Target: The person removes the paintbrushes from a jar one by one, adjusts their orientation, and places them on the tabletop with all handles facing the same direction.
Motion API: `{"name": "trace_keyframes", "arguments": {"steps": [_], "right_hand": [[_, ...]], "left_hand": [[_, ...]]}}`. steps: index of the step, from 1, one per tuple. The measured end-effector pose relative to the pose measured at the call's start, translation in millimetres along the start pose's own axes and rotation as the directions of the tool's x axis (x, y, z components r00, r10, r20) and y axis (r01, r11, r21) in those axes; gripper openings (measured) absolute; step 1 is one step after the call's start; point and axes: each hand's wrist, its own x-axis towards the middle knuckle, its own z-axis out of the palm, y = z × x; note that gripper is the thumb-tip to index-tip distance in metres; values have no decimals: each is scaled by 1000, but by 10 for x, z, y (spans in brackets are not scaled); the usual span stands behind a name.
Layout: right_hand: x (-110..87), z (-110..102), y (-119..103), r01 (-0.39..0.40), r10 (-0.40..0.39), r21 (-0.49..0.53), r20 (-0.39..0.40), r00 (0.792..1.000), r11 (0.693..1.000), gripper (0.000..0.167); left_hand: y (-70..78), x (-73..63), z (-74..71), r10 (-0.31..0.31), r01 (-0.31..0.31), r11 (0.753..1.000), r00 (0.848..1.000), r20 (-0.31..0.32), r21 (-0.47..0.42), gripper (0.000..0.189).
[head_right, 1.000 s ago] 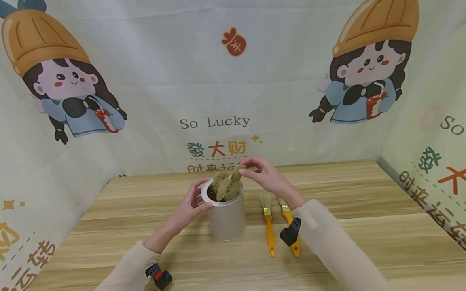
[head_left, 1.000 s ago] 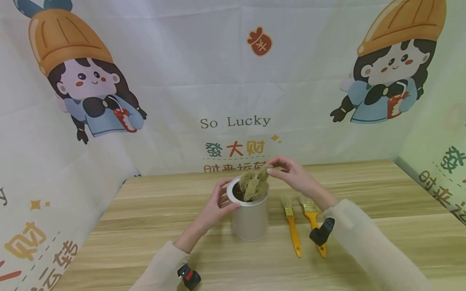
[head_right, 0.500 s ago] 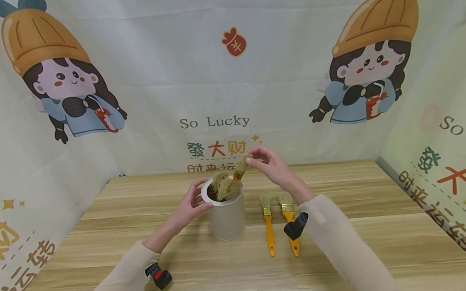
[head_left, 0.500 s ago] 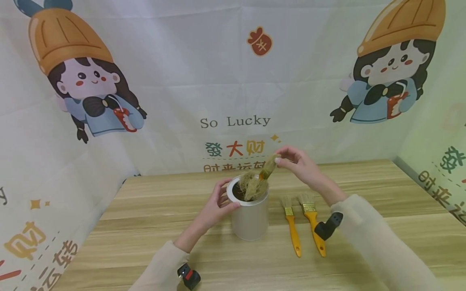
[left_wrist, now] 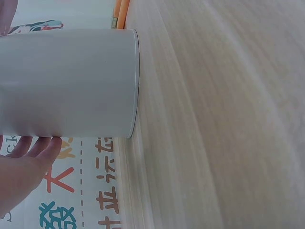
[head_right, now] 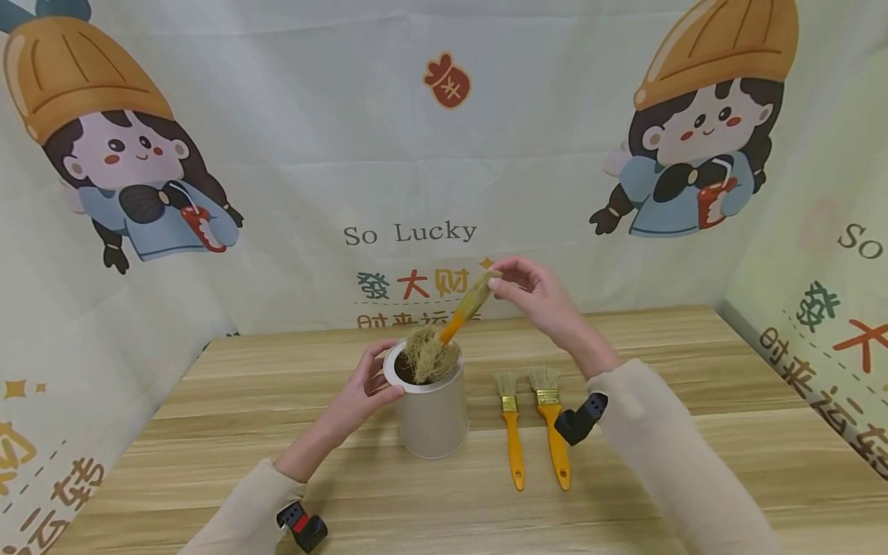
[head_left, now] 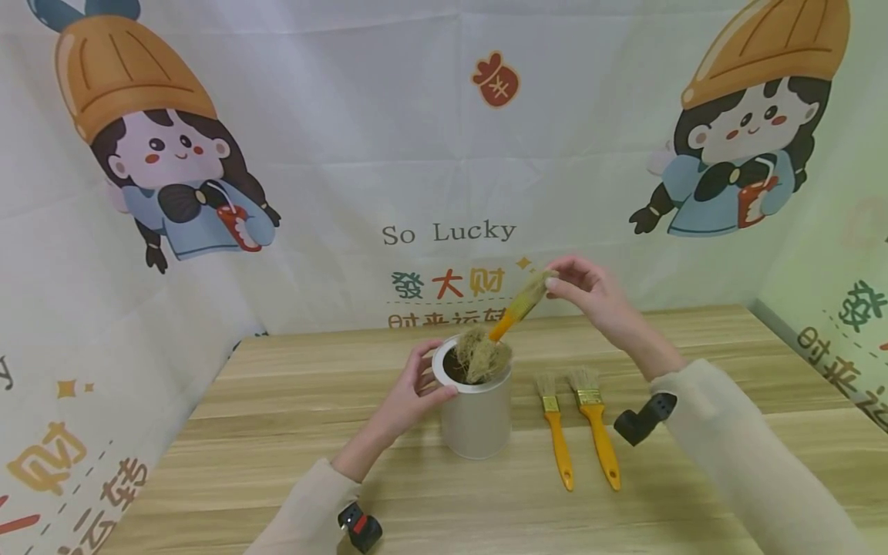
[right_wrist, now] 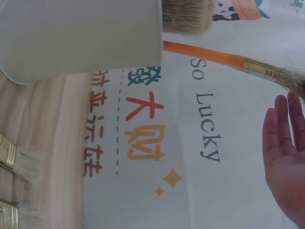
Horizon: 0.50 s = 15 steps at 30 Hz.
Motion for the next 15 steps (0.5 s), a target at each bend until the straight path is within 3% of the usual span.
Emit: {"name": "trace_keyframes", "arguments": {"steps": [5, 15], "right_hand": [[13, -72, -64, 61, -59, 59, -30, 998, 996, 10], [-33, -215, -183, 95, -84, 106, -103, 991, 990, 12]], "left_hand": [[6, 0, 2, -10, 10, 1000, 1000, -5, -4, 68], [-2, -2, 2, -12, 12, 1000, 1000, -9, -7, 68]]}}
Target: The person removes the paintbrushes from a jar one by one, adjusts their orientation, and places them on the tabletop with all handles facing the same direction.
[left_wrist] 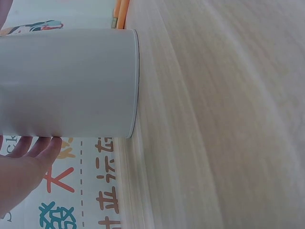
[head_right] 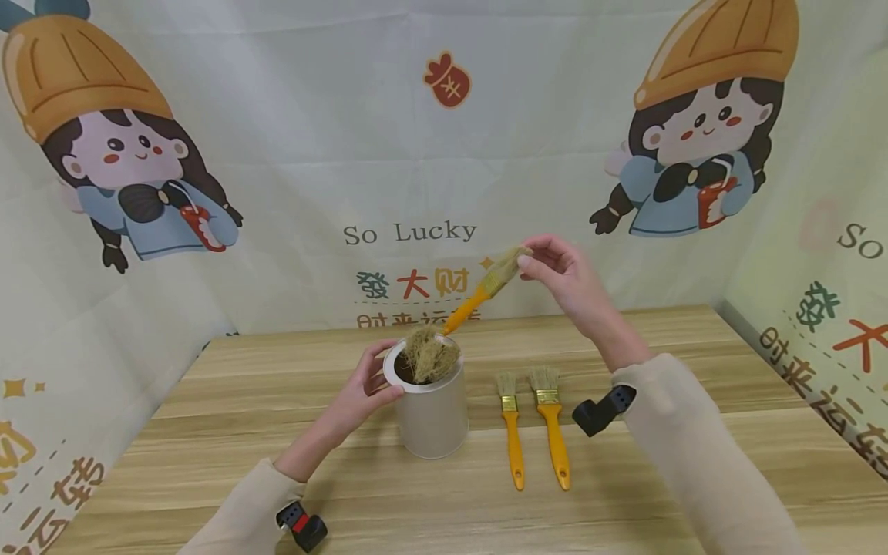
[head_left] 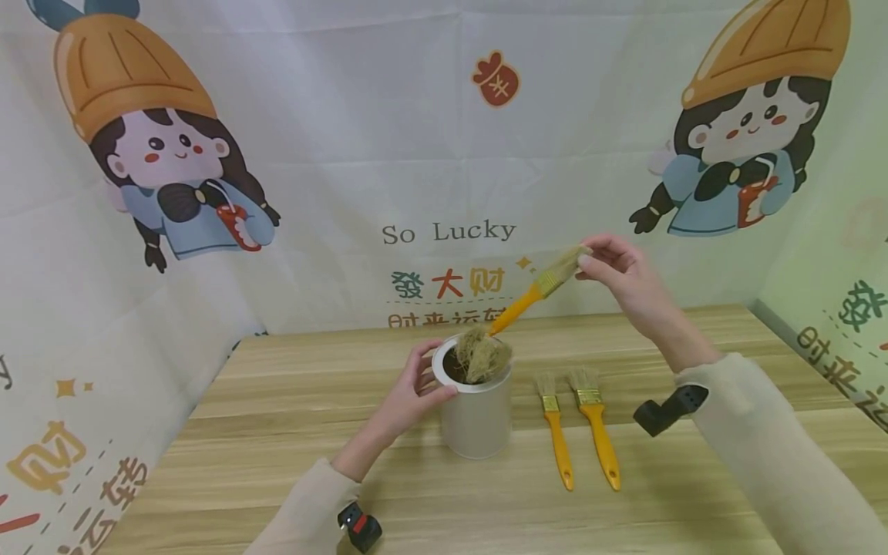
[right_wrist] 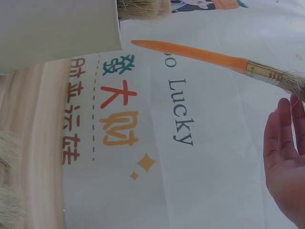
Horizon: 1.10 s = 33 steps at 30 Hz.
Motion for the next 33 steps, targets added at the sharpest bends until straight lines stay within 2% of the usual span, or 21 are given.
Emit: {"name": "trace_keyframes", "arguments": {"steps": [7, 13, 17, 22, 25, 29, 33], "right_hand": [[-44, -127, -38, 11, -8, 44, -83, 997, 999, 14], [-96, -226, -40, 3, 4, 62, -119, 993, 998, 15], [-138, -291, -29, -33, 37, 32, -137, 990, 999, 11], [-196, -387, -15, -120, 109, -58, -165, 980, 991, 10], [-223, -438, -1, -180, 149, -159, -191, 970, 971, 11], [-264, -501, 23, -265, 200, -316, -223, 954, 911, 1], [-309, -553, 42, -331, 251, -407, -238, 938, 852, 16]], "left_hand": [[1, -2, 0, 8, -8, 1000, 1000, 2, 5, 68], [16, -8, 6, 10, -10, 1000, 1000, -3, 2, 65], [17, -3, 7, 7, -7, 1000, 1000, -3, -1, 65], [7, 1, 6, 12, -12, 1000, 1000, 0, 1, 66], [1, 0, 6, 10, -10, 1000, 1000, -2, 3, 67], [2, -3, 4, 4, -4, 1000, 1000, -4, 4, 67], [36, -13, 9, 1, -1, 1000, 1000, 3, 4, 65]]}}
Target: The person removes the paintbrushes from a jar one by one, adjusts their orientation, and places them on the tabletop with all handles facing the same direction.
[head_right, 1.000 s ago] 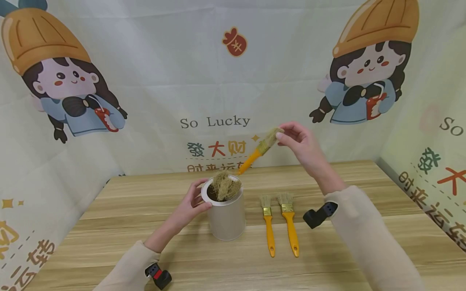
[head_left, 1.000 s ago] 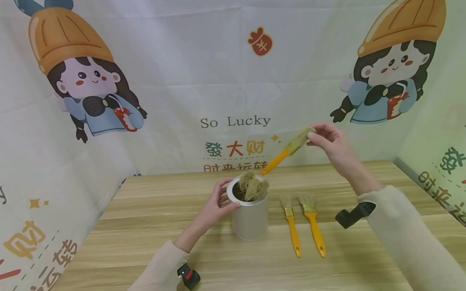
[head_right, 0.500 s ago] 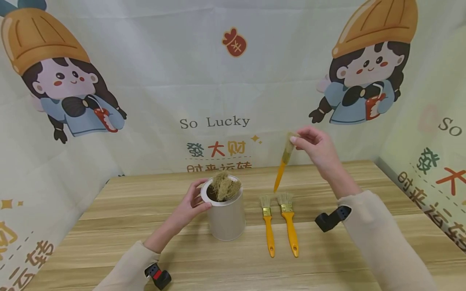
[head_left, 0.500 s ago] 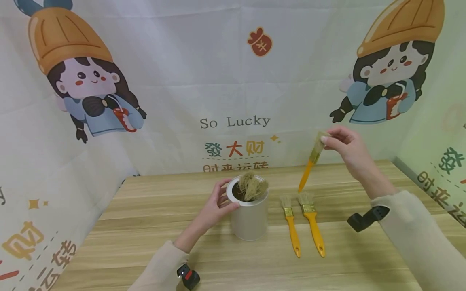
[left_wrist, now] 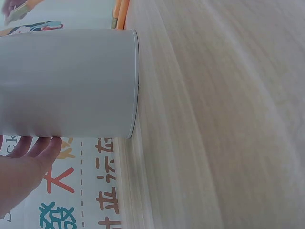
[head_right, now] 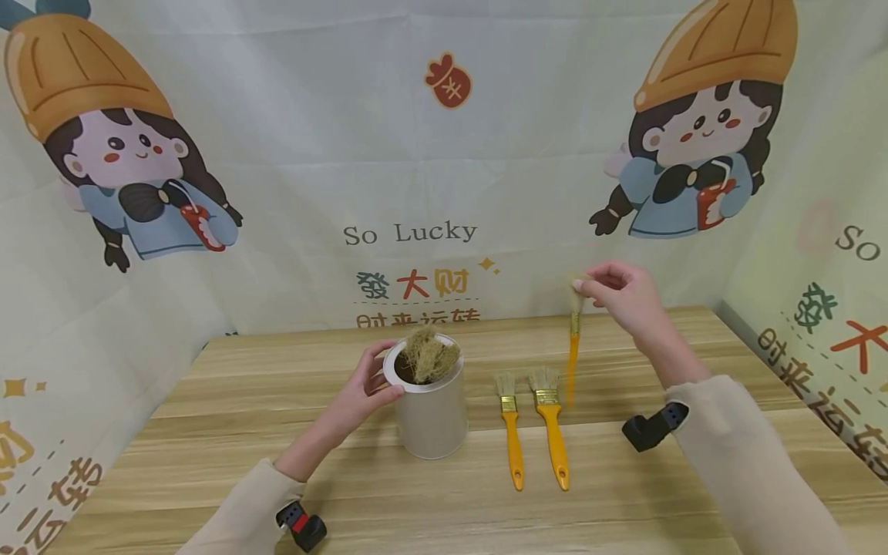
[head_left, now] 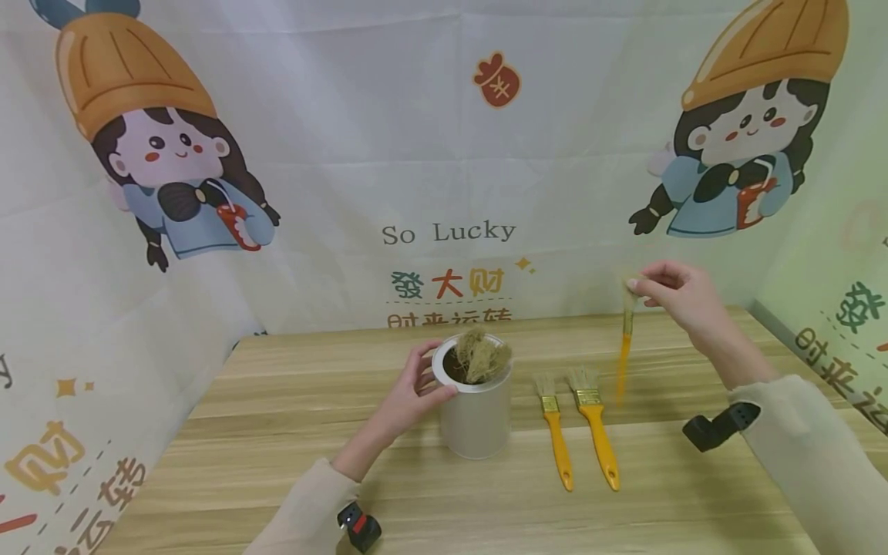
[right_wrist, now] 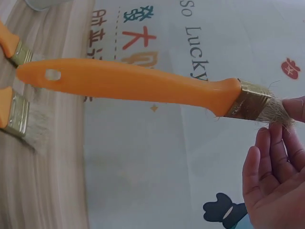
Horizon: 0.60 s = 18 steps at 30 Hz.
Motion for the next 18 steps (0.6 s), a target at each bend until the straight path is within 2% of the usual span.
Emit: {"name": "trace_keyframes", "arguments": {"steps": [7, 18], "right_hand": [[-55, -56, 95, -54, 59, -140, 34, 998, 989, 31], [-148, -64, 330, -131, 154, -192, 114, 981, 973, 29]], "left_hand": [[-34, 9, -10, 17, -17, 1000, 1000, 5, 0, 66], [-41, 13, -6, 18, -18, 1000, 1000, 2, -10, 66]]}}
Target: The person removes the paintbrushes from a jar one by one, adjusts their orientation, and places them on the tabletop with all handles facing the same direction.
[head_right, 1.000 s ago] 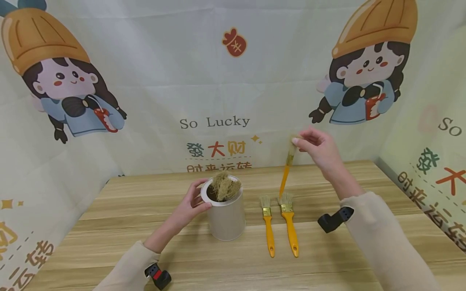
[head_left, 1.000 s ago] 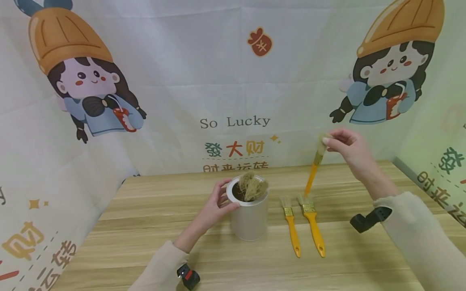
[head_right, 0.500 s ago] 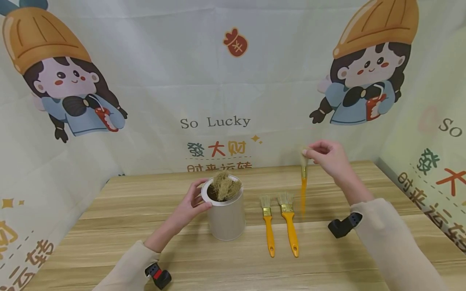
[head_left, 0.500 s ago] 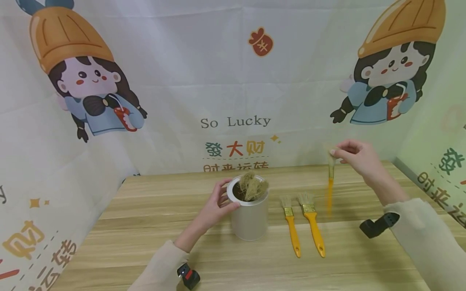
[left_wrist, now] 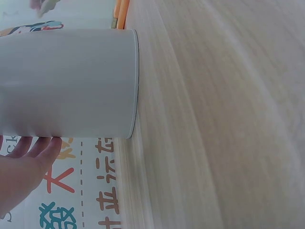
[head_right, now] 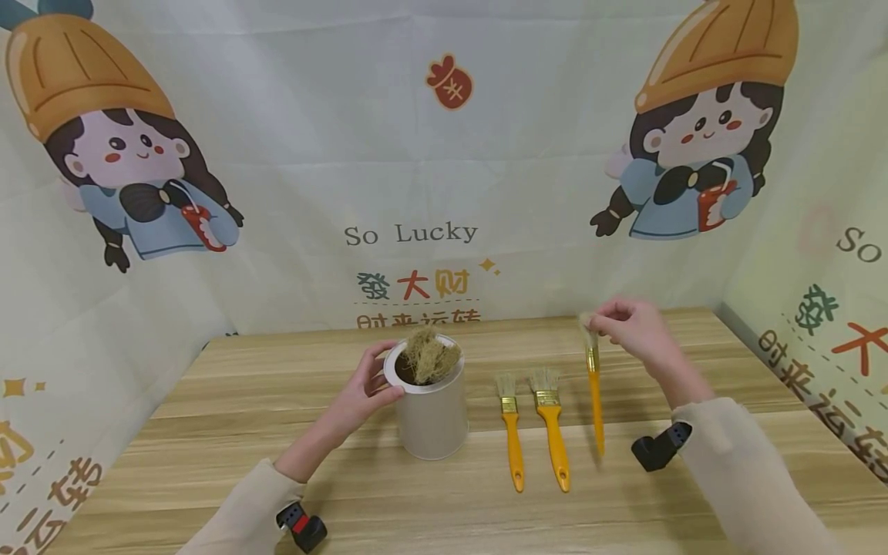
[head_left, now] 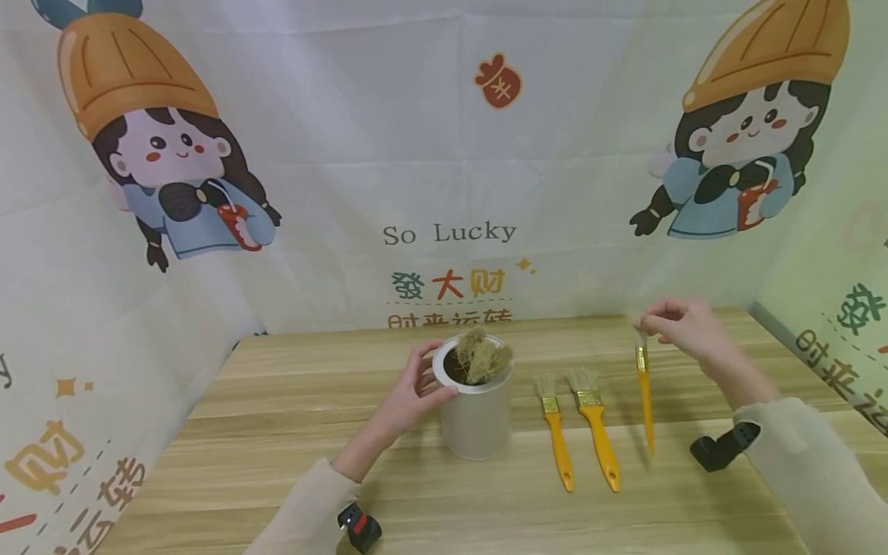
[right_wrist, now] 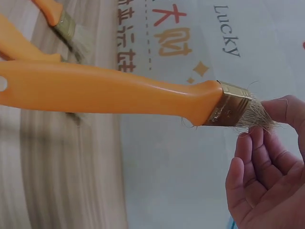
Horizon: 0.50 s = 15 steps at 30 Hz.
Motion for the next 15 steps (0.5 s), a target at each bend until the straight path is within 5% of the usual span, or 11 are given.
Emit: {"name": "trace_keyframes", "arguments": {"steps": [15], "right_hand": [[-32, 185, 331, -76, 77, -7, 76, 994, 997, 24]], "left_hand": [[40, -11, 7, -7, 7, 1000, 1000, 2, 11, 65]]}}
